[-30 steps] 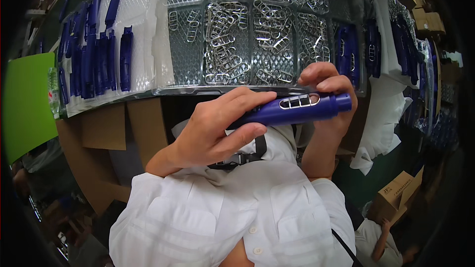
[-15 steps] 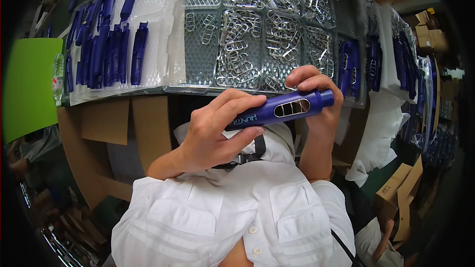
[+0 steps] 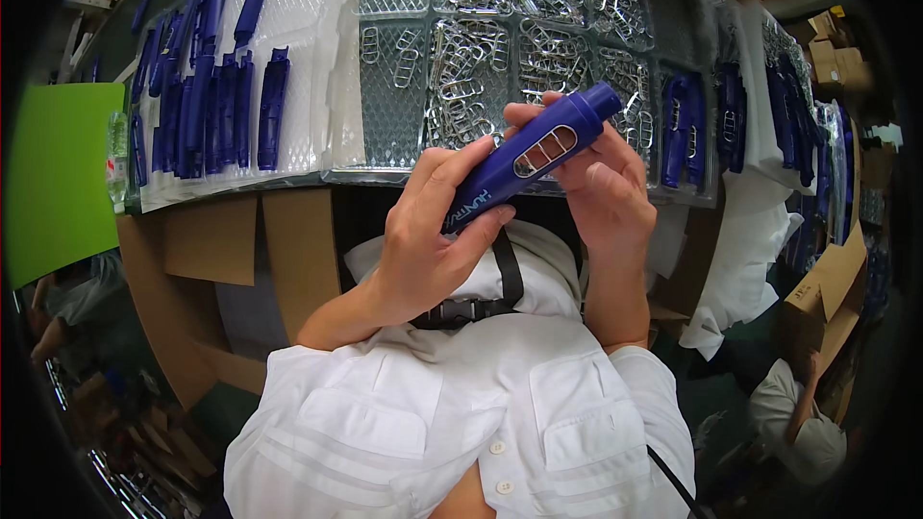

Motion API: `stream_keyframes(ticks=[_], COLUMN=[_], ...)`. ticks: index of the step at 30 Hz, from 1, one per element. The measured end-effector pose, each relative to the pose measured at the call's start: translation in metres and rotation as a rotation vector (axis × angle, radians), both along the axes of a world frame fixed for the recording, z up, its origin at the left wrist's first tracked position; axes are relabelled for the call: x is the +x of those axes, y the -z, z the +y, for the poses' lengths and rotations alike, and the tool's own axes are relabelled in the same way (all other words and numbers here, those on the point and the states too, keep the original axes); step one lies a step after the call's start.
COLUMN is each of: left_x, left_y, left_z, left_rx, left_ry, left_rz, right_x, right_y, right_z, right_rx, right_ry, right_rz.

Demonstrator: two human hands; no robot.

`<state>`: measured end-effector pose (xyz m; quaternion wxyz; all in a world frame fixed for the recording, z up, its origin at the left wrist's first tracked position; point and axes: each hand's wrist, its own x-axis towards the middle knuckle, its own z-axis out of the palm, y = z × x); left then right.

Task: Assemble small plastic components into electronic device housings.

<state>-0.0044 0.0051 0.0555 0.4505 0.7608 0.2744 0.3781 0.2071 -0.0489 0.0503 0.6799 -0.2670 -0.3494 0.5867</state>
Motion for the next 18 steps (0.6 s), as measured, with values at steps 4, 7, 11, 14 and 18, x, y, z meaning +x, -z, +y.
stream_keyframes(ticks=[4,7,11,14,18], left_x=[0.006,0.008,0.027,0.050,0.072], left_y=[0.003,0.008,0.003,-0.002,-0.020], left_z=[-0.006,-0.012,-0.025,-0.032,-0.031], left_rx=[0.076,0.095,-0.042,-0.086,0.136], left_ry=[0.047,0.179,0.386,0.531,0.638], left_rz=[0.025,0.032,0.018,0.028,0.029], right_x=[-0.025,-0.019,-0.005,-0.006,0.050], right_y=[-0.012,-0.018,-0.031,-0.031,-0.051], right_z=[-0.010,-0.019,-0.048,-0.076,-0.111], right_rx=[-0.136,-0.171,-0.205,-0.212,-0.319], right_ry=[0.101,0.141,0.327,0.442,0.814], right_rz=[-0.093,-0.098,-0.085,-0.149,-0.450])
